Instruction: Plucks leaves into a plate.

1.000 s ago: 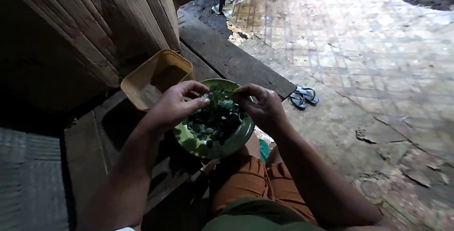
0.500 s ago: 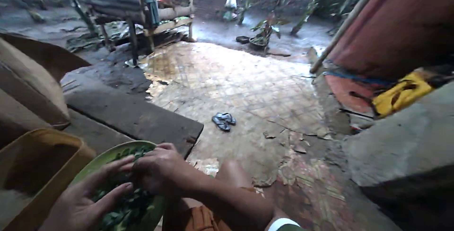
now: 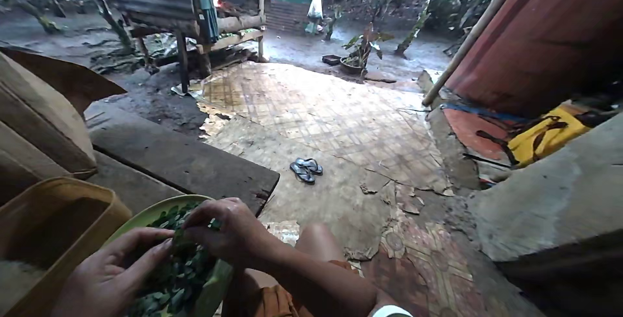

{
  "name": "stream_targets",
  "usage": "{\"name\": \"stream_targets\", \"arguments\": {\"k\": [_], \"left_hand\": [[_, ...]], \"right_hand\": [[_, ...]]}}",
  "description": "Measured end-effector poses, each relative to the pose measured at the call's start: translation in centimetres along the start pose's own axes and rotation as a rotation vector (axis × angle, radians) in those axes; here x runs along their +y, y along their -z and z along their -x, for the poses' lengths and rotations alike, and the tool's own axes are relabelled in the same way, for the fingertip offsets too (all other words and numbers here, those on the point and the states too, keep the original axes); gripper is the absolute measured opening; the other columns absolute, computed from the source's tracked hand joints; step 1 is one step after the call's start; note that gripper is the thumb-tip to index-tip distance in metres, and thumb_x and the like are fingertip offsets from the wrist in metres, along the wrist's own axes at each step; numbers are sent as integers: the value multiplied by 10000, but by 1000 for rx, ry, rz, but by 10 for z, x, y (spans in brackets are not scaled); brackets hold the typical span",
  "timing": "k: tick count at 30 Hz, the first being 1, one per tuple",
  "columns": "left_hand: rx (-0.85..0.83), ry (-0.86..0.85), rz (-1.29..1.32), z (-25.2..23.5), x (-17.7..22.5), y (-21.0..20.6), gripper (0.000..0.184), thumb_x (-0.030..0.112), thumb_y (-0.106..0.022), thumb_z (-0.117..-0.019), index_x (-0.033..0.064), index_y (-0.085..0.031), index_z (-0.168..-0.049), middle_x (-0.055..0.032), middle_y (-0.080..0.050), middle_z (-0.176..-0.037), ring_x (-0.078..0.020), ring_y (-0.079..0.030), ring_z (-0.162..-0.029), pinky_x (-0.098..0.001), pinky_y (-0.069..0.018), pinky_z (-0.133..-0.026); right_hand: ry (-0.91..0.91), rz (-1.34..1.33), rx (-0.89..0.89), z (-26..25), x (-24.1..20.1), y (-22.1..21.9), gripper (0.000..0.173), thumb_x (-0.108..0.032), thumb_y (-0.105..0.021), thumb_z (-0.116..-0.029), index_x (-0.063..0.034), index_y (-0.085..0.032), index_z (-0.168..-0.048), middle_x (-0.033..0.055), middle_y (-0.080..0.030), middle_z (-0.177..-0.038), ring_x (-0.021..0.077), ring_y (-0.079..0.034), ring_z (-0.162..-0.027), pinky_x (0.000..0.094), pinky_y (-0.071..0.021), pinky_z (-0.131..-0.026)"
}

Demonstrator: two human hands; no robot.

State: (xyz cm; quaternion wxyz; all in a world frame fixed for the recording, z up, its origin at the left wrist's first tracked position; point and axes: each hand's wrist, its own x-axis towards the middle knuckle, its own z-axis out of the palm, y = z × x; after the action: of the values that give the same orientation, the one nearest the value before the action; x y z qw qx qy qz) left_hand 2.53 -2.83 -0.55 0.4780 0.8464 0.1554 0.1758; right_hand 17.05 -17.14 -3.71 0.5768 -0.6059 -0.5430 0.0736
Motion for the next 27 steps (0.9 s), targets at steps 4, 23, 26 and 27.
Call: {"name": "stream_targets", "arguments": {"k": [4,23,26,27], "left_hand": [[-34,44,164,-1,-2,0,232,20,-634,-923,12,-617,-1154,56,-700,-1047,-8,-682,-890,-224,-589,-814],[22,133,262,-2,1,1,176,-63,-589,-908,76,-647,-999,79,-711,-825,-48,-703,-722,-227,-614,-694],[19,141,266,-2,1,5,176,-63,-581,-904,75,-648,-991,70,-710,-820,-57,-704,-706,-231,-620,-687],[20,132,263,-2,0,6,182,-58,-578,-898,81,-650,-992,73,-713,-823,-54,-704,-704,-229,-619,-681]], "right_hand": [[-18,-32,21,-2,-1,-4,145,-3,-642,-957,97,-710,-1038,171,-742,-954,212,-716,-907,420,-548,-886],[25,-71,113,2,7,-5,136,46,-650,-920,121,-685,-1029,171,-729,-946,153,-706,-880,297,-569,-852],[13,-82,120,3,8,-4,139,40,-648,-925,120,-685,-1032,165,-727,-949,134,-697,-877,278,-563,-848],[14,-83,123,3,8,-4,136,40,-650,-924,119,-686,-1028,164,-726,-948,132,-696,-874,276,-563,-846]]}}
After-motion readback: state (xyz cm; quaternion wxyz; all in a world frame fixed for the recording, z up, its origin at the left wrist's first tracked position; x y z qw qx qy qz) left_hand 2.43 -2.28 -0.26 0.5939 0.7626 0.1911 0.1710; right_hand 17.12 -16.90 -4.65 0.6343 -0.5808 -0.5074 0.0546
